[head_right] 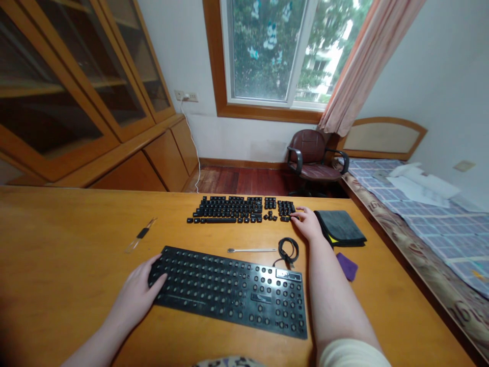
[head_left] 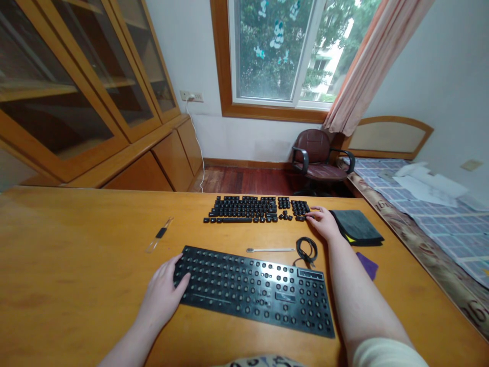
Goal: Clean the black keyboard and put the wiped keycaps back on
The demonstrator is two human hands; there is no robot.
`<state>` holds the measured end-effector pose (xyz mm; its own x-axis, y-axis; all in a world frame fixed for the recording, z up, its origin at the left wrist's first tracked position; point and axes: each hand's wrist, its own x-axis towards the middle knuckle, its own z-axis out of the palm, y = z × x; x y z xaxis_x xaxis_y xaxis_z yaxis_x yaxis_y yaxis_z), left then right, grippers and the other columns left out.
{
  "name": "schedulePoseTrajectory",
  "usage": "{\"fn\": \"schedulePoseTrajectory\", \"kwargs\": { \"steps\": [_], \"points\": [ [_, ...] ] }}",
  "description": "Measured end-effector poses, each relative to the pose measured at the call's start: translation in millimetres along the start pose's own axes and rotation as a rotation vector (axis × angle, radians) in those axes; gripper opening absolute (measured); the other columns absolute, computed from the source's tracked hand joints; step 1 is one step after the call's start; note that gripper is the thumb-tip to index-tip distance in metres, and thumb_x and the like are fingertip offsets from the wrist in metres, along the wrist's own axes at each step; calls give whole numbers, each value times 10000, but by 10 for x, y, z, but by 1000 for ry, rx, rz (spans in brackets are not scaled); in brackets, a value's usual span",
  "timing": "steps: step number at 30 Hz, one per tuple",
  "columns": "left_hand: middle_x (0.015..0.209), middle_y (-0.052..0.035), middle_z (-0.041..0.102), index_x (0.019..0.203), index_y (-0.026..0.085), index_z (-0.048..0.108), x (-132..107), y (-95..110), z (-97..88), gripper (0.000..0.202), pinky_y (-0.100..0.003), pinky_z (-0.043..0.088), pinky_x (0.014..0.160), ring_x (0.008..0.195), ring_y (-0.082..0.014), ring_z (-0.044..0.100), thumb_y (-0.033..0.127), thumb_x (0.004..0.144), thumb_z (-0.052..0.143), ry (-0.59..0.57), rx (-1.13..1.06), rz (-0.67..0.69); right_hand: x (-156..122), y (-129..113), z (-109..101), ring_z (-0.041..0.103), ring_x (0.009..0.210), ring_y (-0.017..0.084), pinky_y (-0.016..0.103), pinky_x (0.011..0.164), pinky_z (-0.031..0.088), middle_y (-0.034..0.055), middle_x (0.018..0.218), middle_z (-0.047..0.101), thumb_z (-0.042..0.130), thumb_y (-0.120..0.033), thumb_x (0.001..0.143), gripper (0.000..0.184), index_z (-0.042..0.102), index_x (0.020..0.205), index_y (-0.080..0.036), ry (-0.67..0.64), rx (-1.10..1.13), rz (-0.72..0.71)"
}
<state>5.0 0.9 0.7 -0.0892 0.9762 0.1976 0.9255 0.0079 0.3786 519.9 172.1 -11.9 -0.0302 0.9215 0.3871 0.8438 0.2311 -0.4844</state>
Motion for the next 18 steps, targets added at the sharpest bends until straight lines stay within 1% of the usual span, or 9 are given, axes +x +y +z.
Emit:
{"fn": "schedulePoseTrajectory", "kwargs": {
  "steps": [4,8,12,18],
  "points": [
    [1173,-139,582,1200,130,472,-4,-7,2,522,-428,422,965,1098,-277,541,466,804,418,-13,16,-13,10,-68,-8,559,1001,224,375,917,421,86,1083,601,587,-371,746,230,727,845,-218,51,18,-39],
    [1167,-129,586,1201,145,472,-6,-35,19,510,-426,430,957,1086,-271,550,459,801,433,-2,9,0,22,-110,36,568,983,227,371,910,426,76,1061,618,616,-378,725,204,739,794,-230,30,-33,-116],
    [1150,-122,598,1184,152,490,-2,-40,27,491,-431,440,943,1073,-269,557,447,793,449,25,-8,15,29,-79,85,578,961,223,366,895,437,68,1037,626,612,-374,726,193,744,760,-238,17,-78,-138],
    [1154,-125,593,1192,149,481,-7,-28,27,498,-432,440,943,1079,-271,552,454,799,446,16,-1,10,40,-24,115,592,931,220,363,860,458,68,1013,634,596,-368,750,199,747,774,-242,24,-92,-169]
  ]
}}
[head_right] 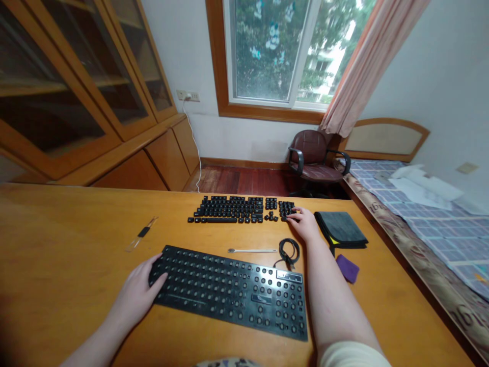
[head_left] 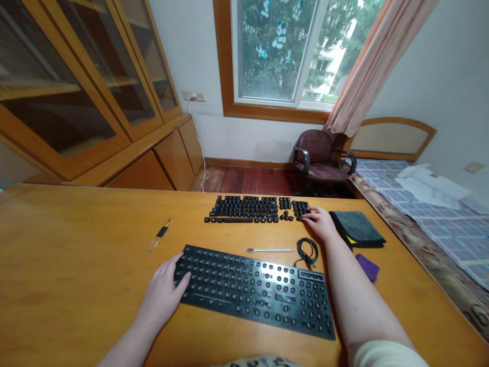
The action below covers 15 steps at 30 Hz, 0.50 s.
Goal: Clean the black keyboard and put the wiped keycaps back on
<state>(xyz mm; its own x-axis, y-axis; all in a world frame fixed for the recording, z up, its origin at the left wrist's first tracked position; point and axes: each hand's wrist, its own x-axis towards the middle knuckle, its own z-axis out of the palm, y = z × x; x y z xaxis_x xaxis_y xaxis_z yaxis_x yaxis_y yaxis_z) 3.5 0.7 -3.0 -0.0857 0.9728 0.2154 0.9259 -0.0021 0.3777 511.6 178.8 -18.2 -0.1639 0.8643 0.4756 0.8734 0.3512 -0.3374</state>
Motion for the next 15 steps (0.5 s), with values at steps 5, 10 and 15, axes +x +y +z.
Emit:
{"fn": "schedulePoseTrajectory", "kwargs": {
  "steps": [5,10,15],
  "points": [
    [1167,-131,584,1194,140,475,-3,-14,8,502,-435,432,953,1088,-271,545,457,806,433,-1,7,3,7,8,21,596,923,219,368,848,466,67,1015,632,587,-369,768,203,746,788,-245,5,-35,-24],
    [1169,-135,583,1197,127,471,2,-6,3,507,-426,428,963,1093,-267,539,453,811,425,-8,13,3,18,-13,-14,597,899,207,361,825,477,76,1029,627,565,-358,795,217,738,825,-230,27,-36,-33],
    [1164,-131,588,1196,135,473,0,1,0,500,-426,437,954,1088,-267,546,452,812,431,-7,15,6,-8,-39,-96,590,914,213,382,837,472,100,1015,629,491,-354,845,282,703,938,-193,217,-46,48]
  ]
}}
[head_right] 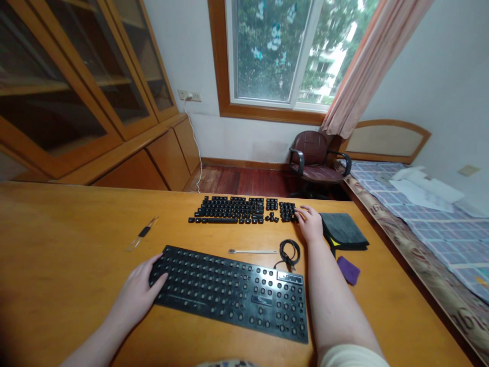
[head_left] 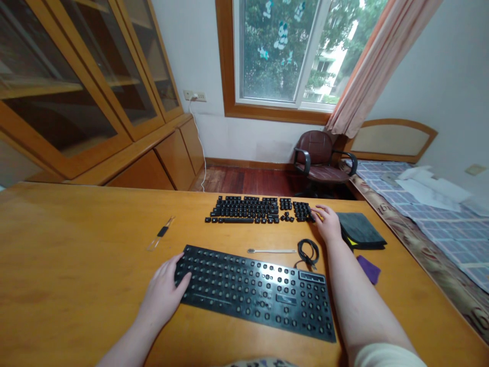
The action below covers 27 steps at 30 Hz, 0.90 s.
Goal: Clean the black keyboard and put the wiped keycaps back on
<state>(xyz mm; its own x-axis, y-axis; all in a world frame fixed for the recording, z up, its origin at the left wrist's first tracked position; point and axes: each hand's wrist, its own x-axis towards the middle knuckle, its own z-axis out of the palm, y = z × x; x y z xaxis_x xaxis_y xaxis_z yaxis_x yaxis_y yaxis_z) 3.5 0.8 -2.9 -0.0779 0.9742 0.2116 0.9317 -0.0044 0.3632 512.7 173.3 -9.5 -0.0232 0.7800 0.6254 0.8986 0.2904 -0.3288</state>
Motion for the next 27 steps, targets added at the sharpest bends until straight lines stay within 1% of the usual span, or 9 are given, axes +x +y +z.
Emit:
{"fn": "schedulePoseTrajectory", "kwargs": {
  "steps": [5,7,9,12,14,16,18,20,27],
  "points": [
    [1173,-129,581,1206,137,467,-1,-1,4,505,-423,431,958,1092,-268,544,449,811,430,-6,6,-4,-77,-84,-157,612,865,212,379,817,481,108,912,664,461,-348,852,280,672,883,-166,192,36,70],
    [1166,-133,585,1201,130,472,0,5,6,507,-427,429,959,1088,-272,545,444,806,432,-4,6,-7,-73,-206,-246,619,830,209,365,794,484,109,877,673,441,-353,856,292,663,854,-163,203,63,98],
    [1157,-135,590,1197,129,478,2,12,8,503,-429,434,951,1087,-275,545,440,803,434,-4,2,-8,-44,-418,-329,621,799,207,345,762,486,103,855,681,430,-372,858,312,664,853,-167,58,88,128],
    [1152,-137,594,1196,131,483,7,19,9,501,-429,438,942,1093,-277,542,435,799,442,2,-11,-1,-39,-869,-391,620,833,202,323,768,473,83,927,687,467,-375,839,289,672,927,-190,-399,110,117],
    [1160,-142,590,1198,122,482,9,21,9,506,-427,433,950,1100,-277,537,431,799,444,4,-23,1,-108,-1175,-381,615,869,194,301,791,458,74,962,682,504,-356,824,277,671,979,-199,-686,134,21],
    [1171,-146,582,1206,113,477,10,24,9,513,-424,425,960,1107,-276,531,429,804,439,1,-32,1,-221,-1411,-349,605,901,188,277,813,441,67,983,673,567,-327,786,257,678,985,-208,-849,135,-82],
    [1170,-146,582,1210,111,476,10,26,12,516,-428,420,965,1106,-276,530,428,805,437,3,-40,3,-333,-1555,-319,594,922,184,261,831,422,65,981,665,589,-280,771,226,688,962,-209,-877,72,-125],
    [1170,-143,583,1210,117,478,10,26,19,511,-432,417,967,1107,-277,530,424,804,441,13,-49,11,-412,-1629,-307,591,908,176,251,826,413,66,944,662,561,-248,796,194,691,932,-202,-852,3,-125],
    [1168,-143,583,1213,112,480,-6,27,24,500,-418,420,954,1091,-272,534,408,812,447,17,-62,21,-517,-1721,-451,589,839,170,256,744,416,86,917,635,453,-213,861,178,611,921,-159,-771,-64,-32]
  ]
}}
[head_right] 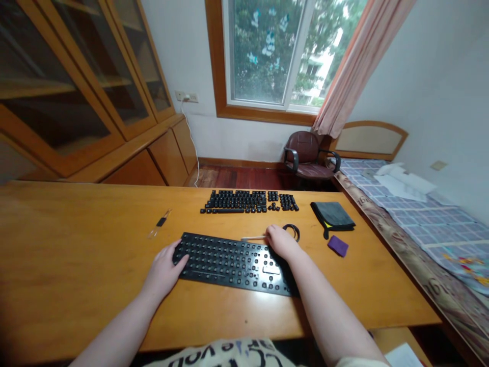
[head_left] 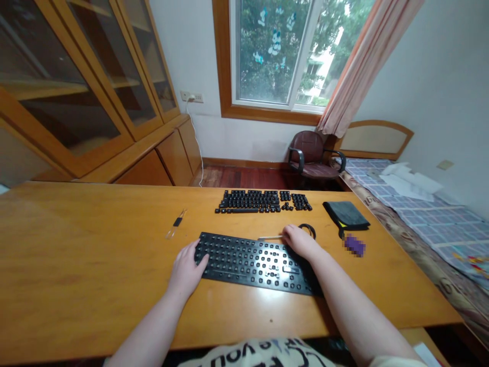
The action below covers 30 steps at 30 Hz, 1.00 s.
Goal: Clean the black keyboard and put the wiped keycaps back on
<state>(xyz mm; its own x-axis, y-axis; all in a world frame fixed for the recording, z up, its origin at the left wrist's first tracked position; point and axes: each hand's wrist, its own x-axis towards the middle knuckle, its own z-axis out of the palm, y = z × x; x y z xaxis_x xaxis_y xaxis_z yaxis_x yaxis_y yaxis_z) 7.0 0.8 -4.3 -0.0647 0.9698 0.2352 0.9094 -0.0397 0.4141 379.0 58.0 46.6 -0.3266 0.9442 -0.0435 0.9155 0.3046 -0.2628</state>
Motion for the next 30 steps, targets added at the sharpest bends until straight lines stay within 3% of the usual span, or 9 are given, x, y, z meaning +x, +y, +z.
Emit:
{"fn": "schedulePoseTrajectory", "kwargs": {
  "steps": [4,8,13,15,19,22,26,30],
  "points": [
    [1158,-138,593,1211,115,489,-76,56,-90,504,-426,409,954,1085,-283,530,402,798,467,-29,51,-13,-291,93,-48,599,839,181,271,710,435,74,951,645,419,-197,861,240,571,1047,-194,130,50,143],
    [1181,-150,582,1269,108,435,-195,138,-223,548,-437,420,932,1089,-301,530,389,800,468,-122,114,-85,-677,88,-33,609,858,187,280,704,452,57,1020,631,394,-236,878,338,576,1159,-277,179,23,110],
    [1241,-135,540,1299,138,406,-311,133,-261,527,-441,396,970,1140,-280,498,388,836,428,-121,68,-11,-963,-159,34,613,808,169,260,666,455,46,979,620,359,-250,898,372,584,1181,-339,105,-46,-5],
    [1260,-142,524,1300,128,402,-349,88,-249,531,-444,385,988,1161,-276,482,399,844,419,-96,39,16,-1024,-142,-10,616,761,166,255,620,445,39,973,624,380,-252,887,361,606,1148,-361,80,-76,8],
    [1264,-150,522,1298,118,400,-470,-48,-266,538,-449,384,996,1162,-275,483,412,848,424,-83,6,32,-1146,126,-251,612,667,165,251,546,418,37,839,644,446,-251,840,303,695,988,-340,114,-127,158],
    [1233,-142,545,1285,139,415,-604,-146,-304,528,-462,403,975,1135,-280,505,423,840,437,-85,4,25,-1186,191,-367,619,707,165,254,564,437,36,889,651,461,-297,838,292,681,1024,-348,146,-93,112],
    [1191,-140,569,1254,134,438,-746,-183,-332,505,-457,407,975,1112,-277,521,427,842,435,-65,-3,26,-1118,-81,-218,621,779,162,264,641,466,22,979,636,422,-300,870,311,662,1051,-380,106,-25,-40],
    [1155,-122,595,1240,163,452,-767,-159,-334,466,-465,406,973,1083,-270,545,402,840,444,-35,-24,45,-1003,-362,17,619,752,159,259,607,459,29,1000,631,408,-269,880,324,663,1057,-362,92,-75,-29]
  ]
}}
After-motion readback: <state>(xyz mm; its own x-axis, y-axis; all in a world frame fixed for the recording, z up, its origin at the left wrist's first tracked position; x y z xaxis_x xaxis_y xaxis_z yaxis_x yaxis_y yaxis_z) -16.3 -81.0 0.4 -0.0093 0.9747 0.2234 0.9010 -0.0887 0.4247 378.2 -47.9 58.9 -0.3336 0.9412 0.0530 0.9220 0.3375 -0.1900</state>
